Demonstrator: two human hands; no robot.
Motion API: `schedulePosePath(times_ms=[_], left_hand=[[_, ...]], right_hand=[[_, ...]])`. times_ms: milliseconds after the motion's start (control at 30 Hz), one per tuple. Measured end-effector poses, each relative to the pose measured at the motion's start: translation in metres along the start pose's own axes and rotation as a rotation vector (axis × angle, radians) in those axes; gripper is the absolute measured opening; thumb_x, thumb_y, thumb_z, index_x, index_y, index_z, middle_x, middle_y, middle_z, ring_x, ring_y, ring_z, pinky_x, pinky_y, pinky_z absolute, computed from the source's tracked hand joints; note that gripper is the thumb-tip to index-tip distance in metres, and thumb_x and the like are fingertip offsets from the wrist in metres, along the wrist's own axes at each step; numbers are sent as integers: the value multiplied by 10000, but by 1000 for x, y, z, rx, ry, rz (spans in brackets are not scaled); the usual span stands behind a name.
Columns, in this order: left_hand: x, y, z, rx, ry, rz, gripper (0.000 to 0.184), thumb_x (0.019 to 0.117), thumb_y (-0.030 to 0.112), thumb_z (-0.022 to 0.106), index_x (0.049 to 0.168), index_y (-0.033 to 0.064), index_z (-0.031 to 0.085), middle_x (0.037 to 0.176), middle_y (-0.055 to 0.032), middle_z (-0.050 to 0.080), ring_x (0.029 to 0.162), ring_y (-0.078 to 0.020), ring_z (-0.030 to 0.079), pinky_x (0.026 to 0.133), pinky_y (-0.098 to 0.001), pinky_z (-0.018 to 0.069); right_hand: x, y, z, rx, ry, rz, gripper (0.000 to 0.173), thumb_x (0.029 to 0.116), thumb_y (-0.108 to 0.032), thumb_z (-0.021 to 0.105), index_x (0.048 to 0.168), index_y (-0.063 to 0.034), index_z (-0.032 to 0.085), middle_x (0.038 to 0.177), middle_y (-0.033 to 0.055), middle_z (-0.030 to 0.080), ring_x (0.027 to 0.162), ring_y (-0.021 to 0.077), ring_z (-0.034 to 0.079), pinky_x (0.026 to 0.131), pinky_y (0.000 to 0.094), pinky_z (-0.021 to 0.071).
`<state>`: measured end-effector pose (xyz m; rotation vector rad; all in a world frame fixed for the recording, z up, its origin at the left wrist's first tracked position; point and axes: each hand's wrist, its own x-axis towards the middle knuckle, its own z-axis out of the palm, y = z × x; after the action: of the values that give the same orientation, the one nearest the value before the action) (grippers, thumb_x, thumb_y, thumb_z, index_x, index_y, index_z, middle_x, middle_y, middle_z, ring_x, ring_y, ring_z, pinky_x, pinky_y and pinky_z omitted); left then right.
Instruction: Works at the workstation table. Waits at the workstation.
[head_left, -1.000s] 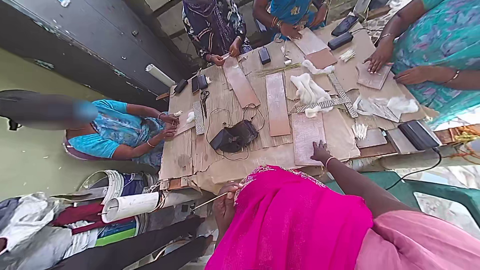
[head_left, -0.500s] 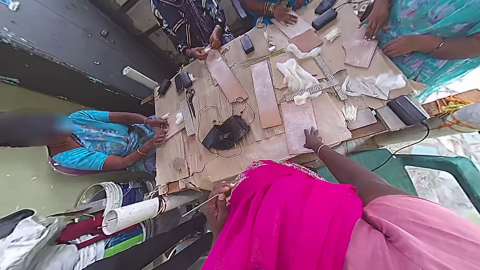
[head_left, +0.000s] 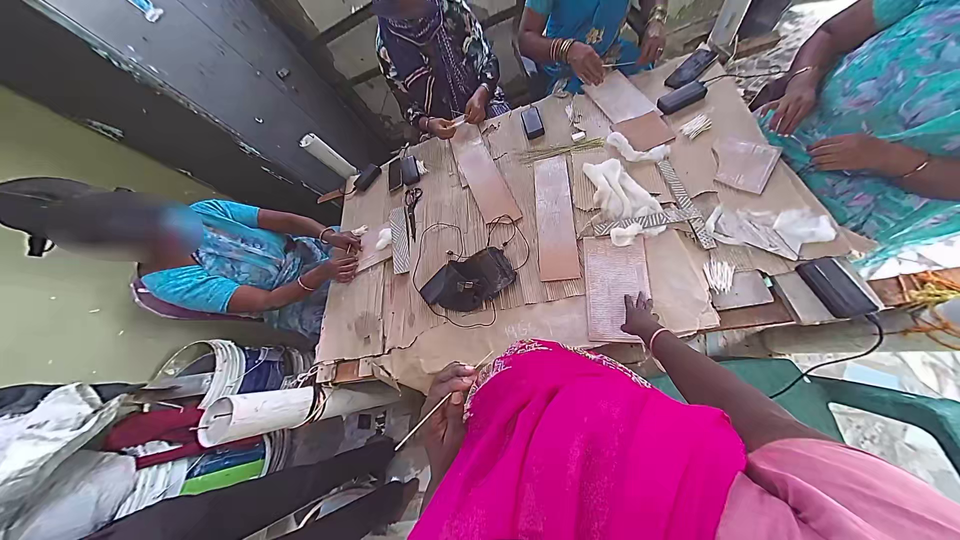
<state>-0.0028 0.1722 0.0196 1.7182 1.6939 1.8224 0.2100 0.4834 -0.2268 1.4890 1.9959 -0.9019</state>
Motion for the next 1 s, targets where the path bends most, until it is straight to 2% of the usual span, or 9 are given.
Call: schedulePosePath(times_ms=[267, 533, 1000], left_hand=[[0, -6, 2, -58, 0, 2, 291, 1106, 302, 407, 1190, 264, 683, 1163, 179, 689, 1156, 15, 618, 1037, -195, 474], [-5, -7, 2, -52, 12, -22, 291, 1104, 303, 411, 1187, 271, 688, 1140, 180, 699, 1134, 19, 626, 1026, -193, 481], [-5, -4, 2, -77, 5, -21, 305, 1106, 314, 397, 1160, 224, 684, 1136, 154, 700, 1143, 13, 625, 1034, -195, 477]], right_hand=[[-4, -3, -6, -17, -21, 14, 1050, 892, -193, 773, 1646, -52, 56, 1685, 302, -58, 1549, 518, 76, 1133, 697, 288], [2, 0, -4, -33, -12, 11, 1073, 878, -203, 790, 1647, -56, 56, 1682, 310, -54, 1546, 520, 86, 1124, 686, 316], [0, 0, -4, -14, -5, 2, 1065, 871, -189, 796, 1645, -52, 77, 1684, 305, -41, 1545, 523, 88, 1125, 684, 316]])
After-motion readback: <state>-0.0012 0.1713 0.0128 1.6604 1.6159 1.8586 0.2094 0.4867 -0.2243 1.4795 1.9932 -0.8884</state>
